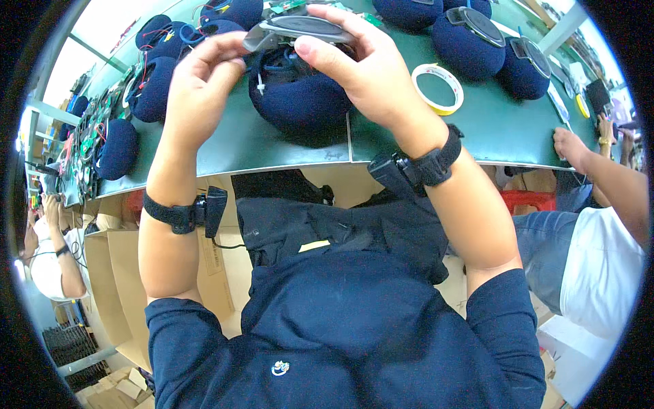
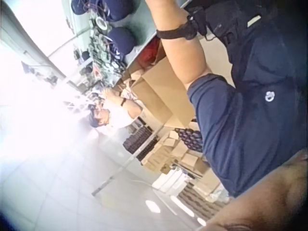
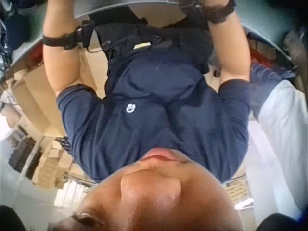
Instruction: Connecting wires to a printed circuit board and securing it inside a circular speaker housing using tape.
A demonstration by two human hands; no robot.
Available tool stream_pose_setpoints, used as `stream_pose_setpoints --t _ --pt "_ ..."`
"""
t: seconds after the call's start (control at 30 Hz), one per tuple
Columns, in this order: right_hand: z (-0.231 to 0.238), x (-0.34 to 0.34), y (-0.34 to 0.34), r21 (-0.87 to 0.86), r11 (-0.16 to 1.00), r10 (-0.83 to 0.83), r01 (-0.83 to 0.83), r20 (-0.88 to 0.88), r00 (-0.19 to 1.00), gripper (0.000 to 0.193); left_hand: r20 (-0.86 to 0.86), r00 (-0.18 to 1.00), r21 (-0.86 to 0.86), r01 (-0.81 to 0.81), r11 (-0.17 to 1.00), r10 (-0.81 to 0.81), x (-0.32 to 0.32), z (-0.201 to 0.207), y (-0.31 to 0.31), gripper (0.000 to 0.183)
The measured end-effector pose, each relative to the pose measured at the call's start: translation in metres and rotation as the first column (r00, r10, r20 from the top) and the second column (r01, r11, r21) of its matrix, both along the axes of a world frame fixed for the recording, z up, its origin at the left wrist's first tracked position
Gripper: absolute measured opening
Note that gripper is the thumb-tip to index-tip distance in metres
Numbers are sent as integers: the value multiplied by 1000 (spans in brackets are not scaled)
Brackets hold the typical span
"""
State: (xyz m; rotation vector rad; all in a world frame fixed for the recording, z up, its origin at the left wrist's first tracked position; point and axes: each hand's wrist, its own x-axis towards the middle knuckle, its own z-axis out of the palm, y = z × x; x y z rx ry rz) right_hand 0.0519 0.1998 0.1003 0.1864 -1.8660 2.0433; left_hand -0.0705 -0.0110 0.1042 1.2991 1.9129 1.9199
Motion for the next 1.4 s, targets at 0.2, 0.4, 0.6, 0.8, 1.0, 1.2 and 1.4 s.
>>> stream_pose_setpoints --t 0.2,0.4,0.6,0.8,1.0,1.2,1.4 --pt "-21 -4 2 185 976 -80 111 -166 983 57 -311 950 -296 -94 950 -3 7 7 4 31" --pt "-23 -4 -1 171 968 -150 185 -199 968 62 -451 891 -470 -182 864 -58 -4 24 6 19" --pt "-25 -2 -1 89 984 -134 154 -196 971 63 -297 954 -471 -181 863 37 -4 26 19 20" --pt "-22 -3 -4 41 990 -127 136 -182 975 56 33 984 -379 -148 914 173 -37 14 36 20" --pt "-24 -2 1 86 984 -139 156 -176 974 53 182 967 -283 -122 951 178 -28 16 50 18" --pt "-23 0 5 82 989 -111 125 -164 980 53 266 953 -239 -83 968 147 -31 -2 58 18" --pt "-20 4 15 289 953 -59 92 -123 991 68 464 885 -91 71 993 -21 -20 -19 54 21"
